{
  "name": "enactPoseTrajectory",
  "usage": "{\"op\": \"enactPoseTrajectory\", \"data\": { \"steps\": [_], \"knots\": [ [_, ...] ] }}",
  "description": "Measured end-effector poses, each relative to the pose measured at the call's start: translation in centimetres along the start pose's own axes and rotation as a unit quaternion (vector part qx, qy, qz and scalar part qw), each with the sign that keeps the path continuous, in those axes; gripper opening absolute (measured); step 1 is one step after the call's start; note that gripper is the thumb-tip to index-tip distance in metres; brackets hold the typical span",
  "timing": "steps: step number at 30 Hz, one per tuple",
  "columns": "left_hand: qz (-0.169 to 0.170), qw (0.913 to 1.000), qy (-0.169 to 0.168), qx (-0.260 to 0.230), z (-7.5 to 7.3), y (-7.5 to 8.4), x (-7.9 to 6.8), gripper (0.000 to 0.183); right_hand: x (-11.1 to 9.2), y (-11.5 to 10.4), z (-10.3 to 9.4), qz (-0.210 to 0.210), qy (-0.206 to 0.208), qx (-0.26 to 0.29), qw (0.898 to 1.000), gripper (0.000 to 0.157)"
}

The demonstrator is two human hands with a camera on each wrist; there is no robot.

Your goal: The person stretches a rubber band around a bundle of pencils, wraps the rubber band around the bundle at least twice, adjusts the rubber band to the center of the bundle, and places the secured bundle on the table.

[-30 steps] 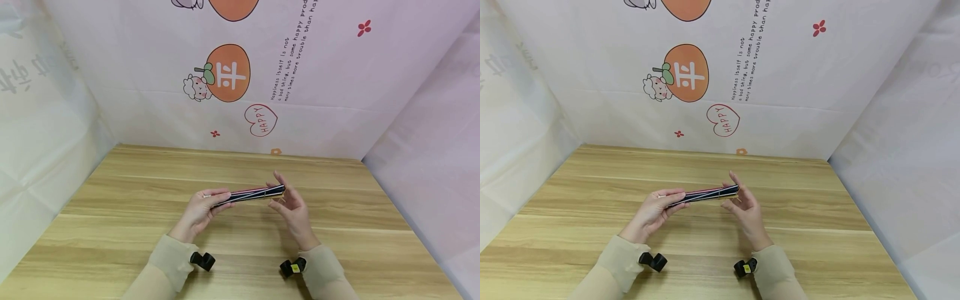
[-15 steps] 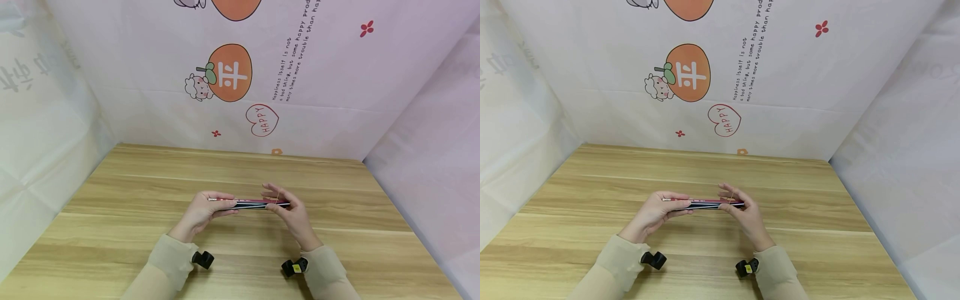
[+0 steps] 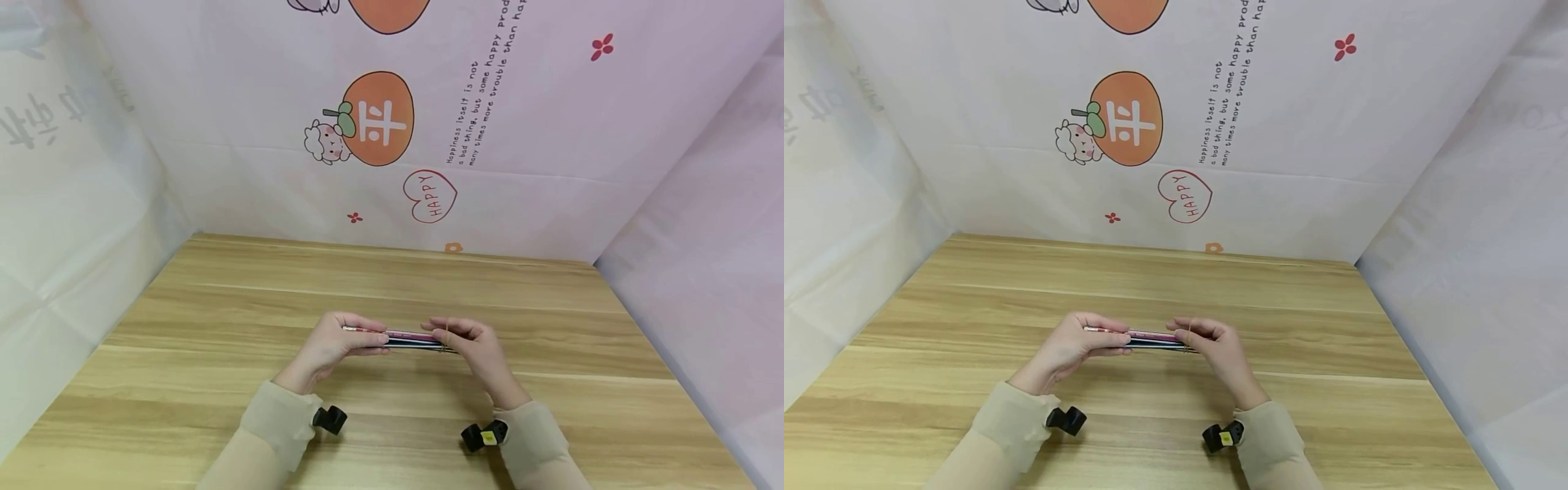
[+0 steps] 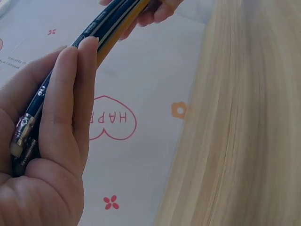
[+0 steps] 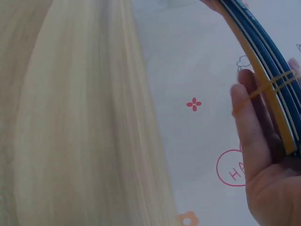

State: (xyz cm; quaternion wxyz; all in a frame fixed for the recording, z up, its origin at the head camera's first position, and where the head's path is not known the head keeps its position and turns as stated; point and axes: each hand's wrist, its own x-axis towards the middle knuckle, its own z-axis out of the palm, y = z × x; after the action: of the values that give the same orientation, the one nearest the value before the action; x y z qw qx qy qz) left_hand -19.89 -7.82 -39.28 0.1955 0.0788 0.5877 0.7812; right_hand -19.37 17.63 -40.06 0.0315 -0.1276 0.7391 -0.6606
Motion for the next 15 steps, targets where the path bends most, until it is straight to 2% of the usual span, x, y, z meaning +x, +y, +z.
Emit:
{"op": "enactPoseTrajectory", "data": {
  "steps": [3,8,10,15],
  "knots": [
    [-0.002,0.9999,-0.010,0.014,-0.03,0.09,-0.12,0.037,0.09,-0.08,0.03,0.025,-0.005,0.008,1.000,0.043],
    [0.002,0.9991,-0.023,0.036,-0.05,0.10,-0.21,0.035,0.26,0.15,-0.17,0.063,-0.011,0.060,0.996,0.046],
    [0.000,0.9986,-0.029,0.045,0.02,0.06,-0.20,0.034,0.35,0.31,-0.39,0.083,-0.013,0.095,0.992,0.040],
    [-0.005,0.9967,-0.048,0.065,0.30,-0.08,-0.25,0.035,0.48,0.73,-0.81,0.124,-0.015,0.165,0.978,0.013]
  ]
}}
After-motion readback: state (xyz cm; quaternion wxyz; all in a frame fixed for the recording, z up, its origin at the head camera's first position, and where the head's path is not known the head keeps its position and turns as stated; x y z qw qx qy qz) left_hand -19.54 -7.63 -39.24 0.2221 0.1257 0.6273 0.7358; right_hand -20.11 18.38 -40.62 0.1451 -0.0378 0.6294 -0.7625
